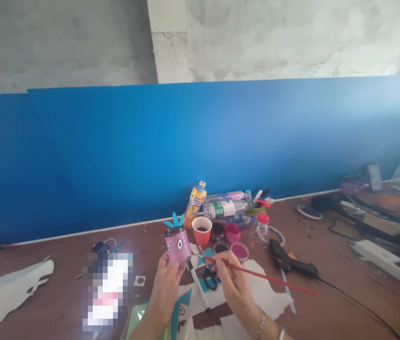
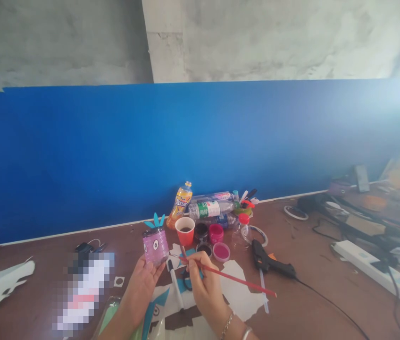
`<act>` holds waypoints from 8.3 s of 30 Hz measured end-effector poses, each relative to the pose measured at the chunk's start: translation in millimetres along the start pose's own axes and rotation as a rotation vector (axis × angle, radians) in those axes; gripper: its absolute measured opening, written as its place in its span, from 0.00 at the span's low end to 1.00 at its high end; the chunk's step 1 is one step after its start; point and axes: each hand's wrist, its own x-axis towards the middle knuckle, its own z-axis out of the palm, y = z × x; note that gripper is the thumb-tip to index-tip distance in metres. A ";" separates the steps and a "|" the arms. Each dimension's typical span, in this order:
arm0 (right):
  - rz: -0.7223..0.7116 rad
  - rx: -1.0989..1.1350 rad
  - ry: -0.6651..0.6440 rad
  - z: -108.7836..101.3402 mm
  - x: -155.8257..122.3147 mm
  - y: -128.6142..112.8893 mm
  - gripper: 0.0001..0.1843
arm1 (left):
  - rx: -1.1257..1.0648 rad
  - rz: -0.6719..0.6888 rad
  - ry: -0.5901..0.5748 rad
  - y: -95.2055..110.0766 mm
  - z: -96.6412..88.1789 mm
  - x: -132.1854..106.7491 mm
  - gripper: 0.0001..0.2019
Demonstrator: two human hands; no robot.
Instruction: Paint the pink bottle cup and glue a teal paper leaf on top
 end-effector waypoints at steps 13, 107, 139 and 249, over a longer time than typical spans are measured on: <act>-0.264 -0.240 -0.093 -2.0 -2.0 -6.8 0.09 | 0.047 0.041 0.049 -1.4 1.5 2.8 0.18; -0.380 -0.323 -0.107 4.7 -9.9 -20.2 0.08 | 0.159 0.105 0.233 -11.5 0.2 5.4 0.28; 0.345 0.599 0.104 3.6 16.4 -9.1 0.14 | -0.270 -0.262 -0.056 10.5 -3.0 0.9 0.10; 0.277 0.498 -0.013 5.6 6.7 -7.3 0.15 | -0.318 -0.294 -0.059 4.4 -4.2 4.0 0.11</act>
